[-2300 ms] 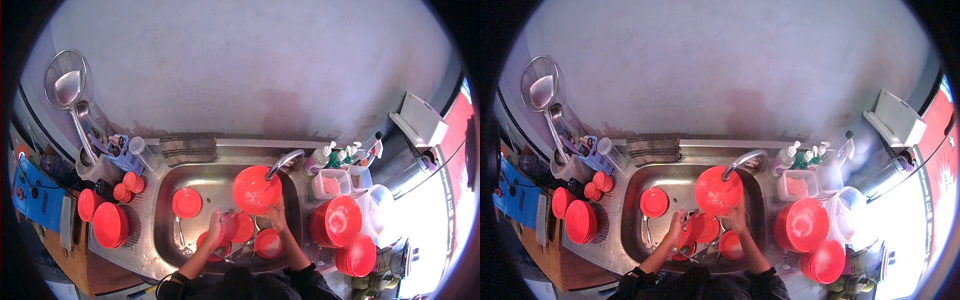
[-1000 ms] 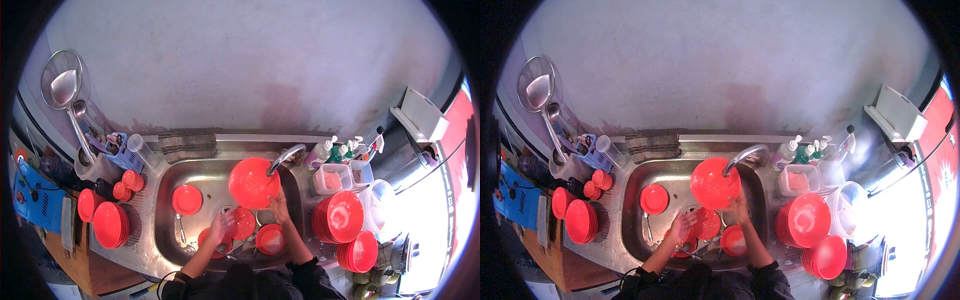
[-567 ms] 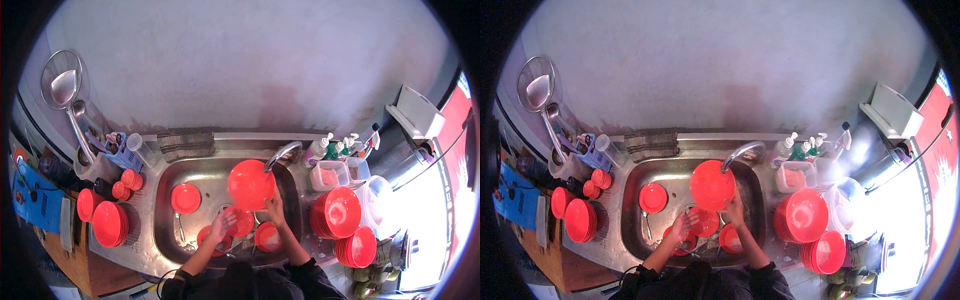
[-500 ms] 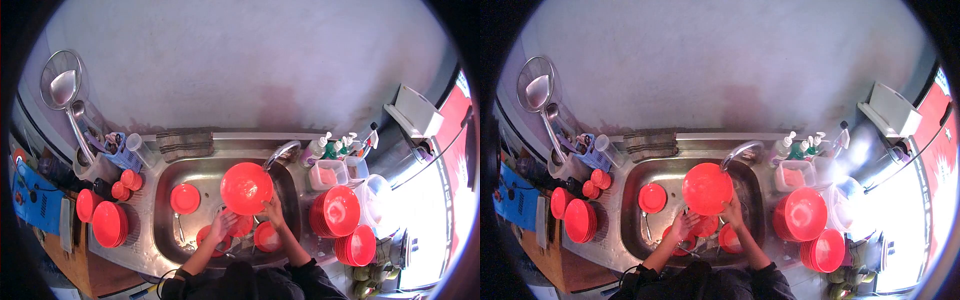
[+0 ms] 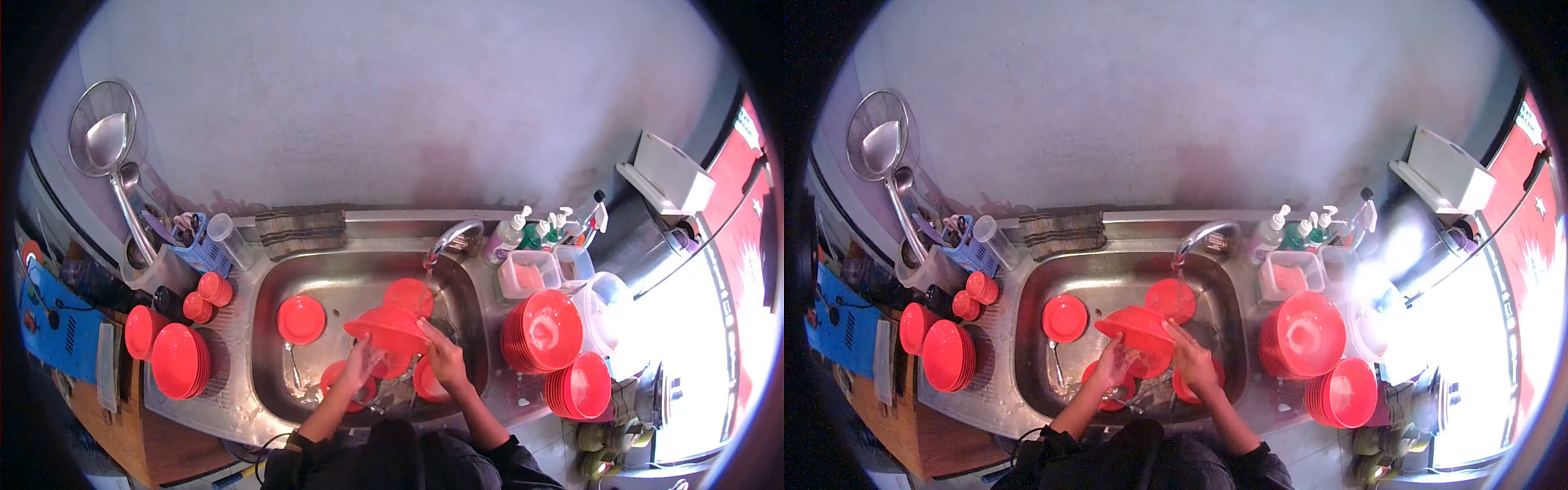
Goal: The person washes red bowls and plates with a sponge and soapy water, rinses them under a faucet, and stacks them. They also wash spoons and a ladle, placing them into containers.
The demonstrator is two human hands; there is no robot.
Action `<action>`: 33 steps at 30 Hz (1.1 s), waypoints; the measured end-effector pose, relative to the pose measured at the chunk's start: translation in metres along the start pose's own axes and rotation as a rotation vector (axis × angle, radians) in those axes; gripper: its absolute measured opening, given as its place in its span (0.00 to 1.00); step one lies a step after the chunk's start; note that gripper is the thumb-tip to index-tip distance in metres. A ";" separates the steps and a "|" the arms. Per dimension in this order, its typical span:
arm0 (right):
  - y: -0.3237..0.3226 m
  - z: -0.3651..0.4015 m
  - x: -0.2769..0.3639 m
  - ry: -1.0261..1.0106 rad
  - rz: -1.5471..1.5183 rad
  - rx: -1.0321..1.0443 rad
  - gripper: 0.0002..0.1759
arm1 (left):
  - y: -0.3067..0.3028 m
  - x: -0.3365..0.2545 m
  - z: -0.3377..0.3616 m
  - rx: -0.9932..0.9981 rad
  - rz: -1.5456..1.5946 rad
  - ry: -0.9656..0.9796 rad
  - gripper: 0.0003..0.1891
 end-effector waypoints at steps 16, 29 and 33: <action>-0.043 0.026 0.032 -0.468 0.347 -0.158 0.18 | 0.087 -0.025 0.061 0.318 0.442 -0.142 0.21; -0.097 0.028 -0.015 -0.113 0.536 -0.287 0.10 | 0.091 -0.114 0.118 -0.024 -0.824 0.633 0.16; -0.151 0.027 -0.015 0.070 0.757 -0.399 0.12 | 0.111 -0.145 0.166 -0.295 -1.749 1.117 0.10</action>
Point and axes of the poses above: each hand's wrist, its own z-axis away from the middle knuckle, its own y-axis out of the palm, x = y × z, the point moved 8 cm from there along -z, towards the middle knuckle, and after that the axes turned 9 degrees about z, right-handed, at the moved point
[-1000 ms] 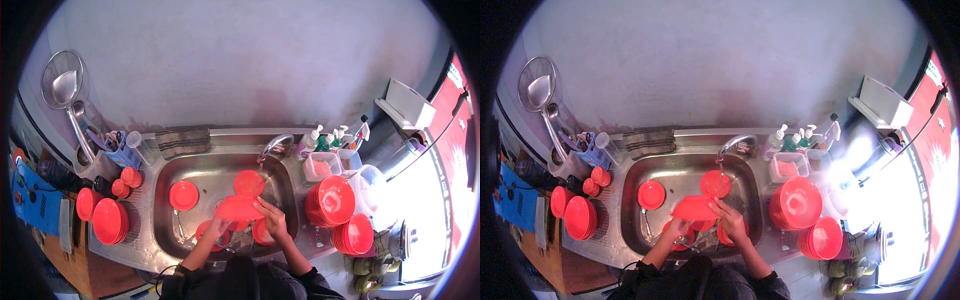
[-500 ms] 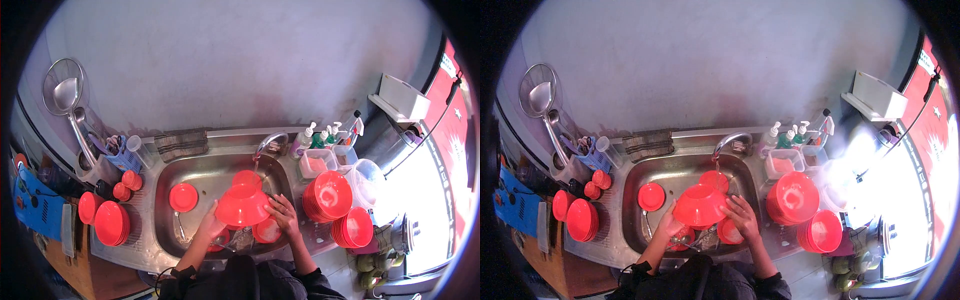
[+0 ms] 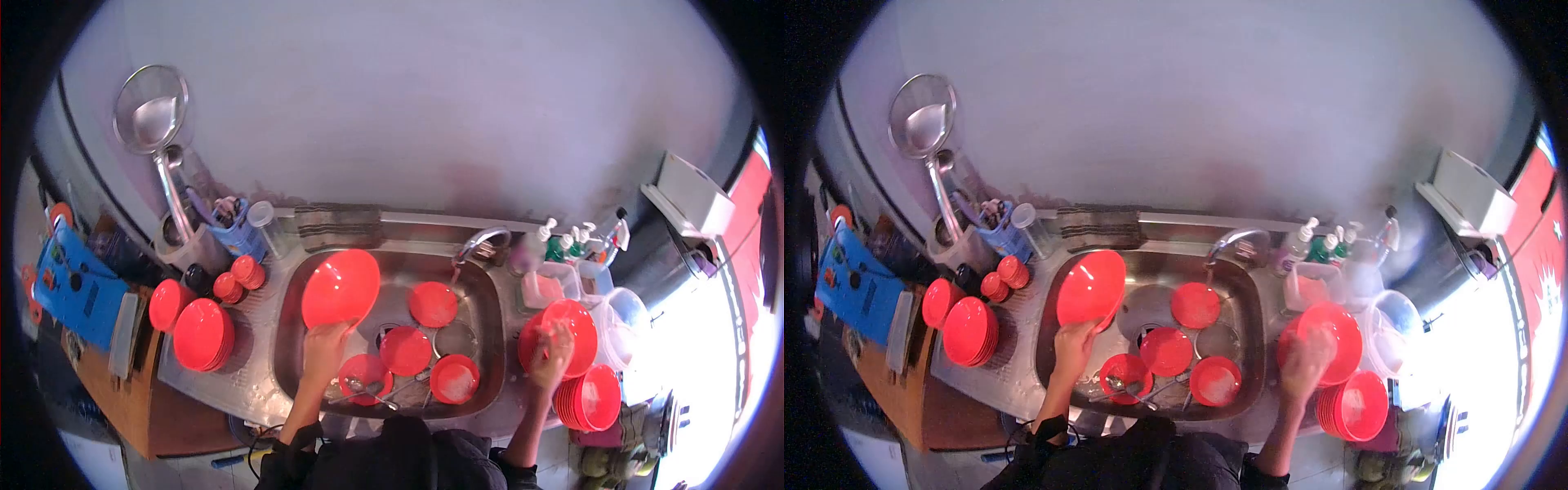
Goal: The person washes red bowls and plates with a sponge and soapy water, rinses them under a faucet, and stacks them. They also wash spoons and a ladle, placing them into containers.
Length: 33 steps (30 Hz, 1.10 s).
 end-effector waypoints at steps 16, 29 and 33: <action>0.035 0.022 -0.043 0.303 0.193 0.429 0.17 | -0.153 0.091 0.082 -0.421 -0.823 -0.344 0.10; 0.024 0.018 -0.037 0.311 0.260 0.376 0.12 | -0.163 0.163 0.111 -0.337 -0.881 -0.689 0.13; 0.011 0.019 -0.033 0.326 0.247 0.394 0.15 | -0.159 0.175 0.107 -0.292 -0.788 -0.715 0.18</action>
Point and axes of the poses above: each hand's wrist, its own z-axis away from the middle knuckle, its own y-axis out of the palm, x = y × z, the point moved 8 cm from there along -z, towards the middle knuckle, and after that the axes turned 9 degrees about z, right-handed, at the moved point
